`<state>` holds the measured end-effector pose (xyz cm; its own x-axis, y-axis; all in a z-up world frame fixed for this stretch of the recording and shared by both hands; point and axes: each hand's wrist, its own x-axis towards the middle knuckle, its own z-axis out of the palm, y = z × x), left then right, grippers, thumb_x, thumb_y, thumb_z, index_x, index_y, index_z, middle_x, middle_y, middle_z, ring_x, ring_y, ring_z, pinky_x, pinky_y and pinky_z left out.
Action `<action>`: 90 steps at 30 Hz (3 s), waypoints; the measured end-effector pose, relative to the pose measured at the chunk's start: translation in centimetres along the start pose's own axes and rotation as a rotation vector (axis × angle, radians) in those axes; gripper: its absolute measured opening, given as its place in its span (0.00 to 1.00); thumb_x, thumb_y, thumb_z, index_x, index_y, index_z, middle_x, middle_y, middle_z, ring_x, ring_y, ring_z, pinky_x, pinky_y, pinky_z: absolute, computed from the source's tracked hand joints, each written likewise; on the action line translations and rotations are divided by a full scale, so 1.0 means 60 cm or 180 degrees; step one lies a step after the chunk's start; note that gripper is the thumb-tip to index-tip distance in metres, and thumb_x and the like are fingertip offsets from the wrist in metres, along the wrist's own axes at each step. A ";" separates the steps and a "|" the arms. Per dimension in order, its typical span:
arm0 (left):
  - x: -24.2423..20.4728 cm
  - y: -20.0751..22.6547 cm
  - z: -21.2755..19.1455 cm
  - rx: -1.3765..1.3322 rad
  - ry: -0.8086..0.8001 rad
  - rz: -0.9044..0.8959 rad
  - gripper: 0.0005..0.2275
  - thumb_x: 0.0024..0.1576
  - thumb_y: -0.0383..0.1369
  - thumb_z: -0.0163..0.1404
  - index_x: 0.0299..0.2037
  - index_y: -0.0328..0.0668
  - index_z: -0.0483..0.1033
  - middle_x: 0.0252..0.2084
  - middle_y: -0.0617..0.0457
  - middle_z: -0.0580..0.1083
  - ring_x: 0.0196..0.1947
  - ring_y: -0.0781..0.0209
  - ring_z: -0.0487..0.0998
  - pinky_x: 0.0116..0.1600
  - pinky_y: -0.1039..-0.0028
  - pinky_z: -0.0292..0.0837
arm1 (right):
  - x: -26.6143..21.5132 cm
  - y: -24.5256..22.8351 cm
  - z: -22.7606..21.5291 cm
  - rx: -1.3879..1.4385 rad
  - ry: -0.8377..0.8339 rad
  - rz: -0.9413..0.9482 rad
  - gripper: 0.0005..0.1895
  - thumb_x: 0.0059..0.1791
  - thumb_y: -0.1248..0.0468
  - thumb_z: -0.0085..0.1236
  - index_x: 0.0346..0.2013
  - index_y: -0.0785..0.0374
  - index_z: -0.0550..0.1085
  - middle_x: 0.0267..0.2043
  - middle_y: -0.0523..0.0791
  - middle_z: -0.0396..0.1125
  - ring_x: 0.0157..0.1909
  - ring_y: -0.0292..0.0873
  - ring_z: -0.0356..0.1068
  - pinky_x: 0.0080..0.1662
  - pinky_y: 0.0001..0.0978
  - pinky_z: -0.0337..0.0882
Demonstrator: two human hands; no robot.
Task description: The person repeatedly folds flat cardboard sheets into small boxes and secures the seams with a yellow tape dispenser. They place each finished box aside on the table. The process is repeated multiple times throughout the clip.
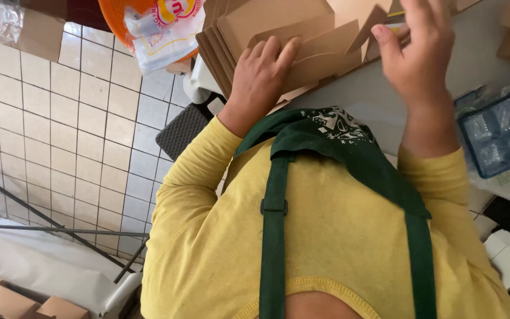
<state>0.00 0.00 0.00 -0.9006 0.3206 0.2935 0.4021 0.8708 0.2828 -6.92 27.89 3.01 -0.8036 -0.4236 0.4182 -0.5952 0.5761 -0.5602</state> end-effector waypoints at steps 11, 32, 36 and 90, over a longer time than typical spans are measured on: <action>0.010 0.043 0.013 -0.0681 0.0491 -0.0371 0.09 0.54 0.35 0.59 0.43 0.49 0.80 0.45 0.50 0.68 0.46 0.54 0.70 0.47 0.60 0.60 | -0.014 0.032 0.031 0.0693 -0.0741 0.0243 0.19 0.51 0.72 0.74 0.47 0.71 0.69 0.48 0.49 0.65 0.41 0.40 0.75 0.42 0.28 0.76; 0.028 0.019 0.033 -0.0661 0.0192 -0.0532 0.22 0.59 0.38 0.60 0.63 0.52 0.73 0.45 0.57 0.73 0.46 0.53 0.71 0.48 0.61 0.61 | -0.075 0.223 0.084 -0.0124 -0.0081 0.0045 0.10 0.54 0.75 0.53 0.49 0.65 0.75 0.45 0.49 0.71 0.54 0.56 0.75 0.57 0.52 0.75; 0.035 0.022 0.037 -0.0568 0.0333 -0.0359 0.19 0.58 0.38 0.59 0.61 0.56 0.74 0.44 0.58 0.75 0.45 0.55 0.71 0.48 0.62 0.62 | -0.072 0.236 0.114 -0.2061 -0.0598 -0.0681 0.29 0.35 0.59 0.66 0.50 0.64 0.78 0.46 0.51 0.74 0.50 0.53 0.73 0.49 0.60 0.69; -0.004 0.103 0.048 -0.1420 -0.0227 -0.0611 0.07 0.55 0.40 0.60 0.27 0.52 0.84 0.20 0.59 0.76 0.25 0.57 0.76 0.46 0.62 0.63 | -0.023 -0.041 0.075 0.2635 0.0020 0.1709 0.11 0.60 0.61 0.55 0.40 0.64 0.66 0.28 0.40 0.64 0.30 0.33 0.66 0.36 0.27 0.67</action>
<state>2.24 6.37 -0.95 -0.9682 0.2083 0.1388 0.2451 0.6771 0.6939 -4.38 23.91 0.62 -0.9692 -0.2438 -0.0356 0.0320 0.0187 -0.9993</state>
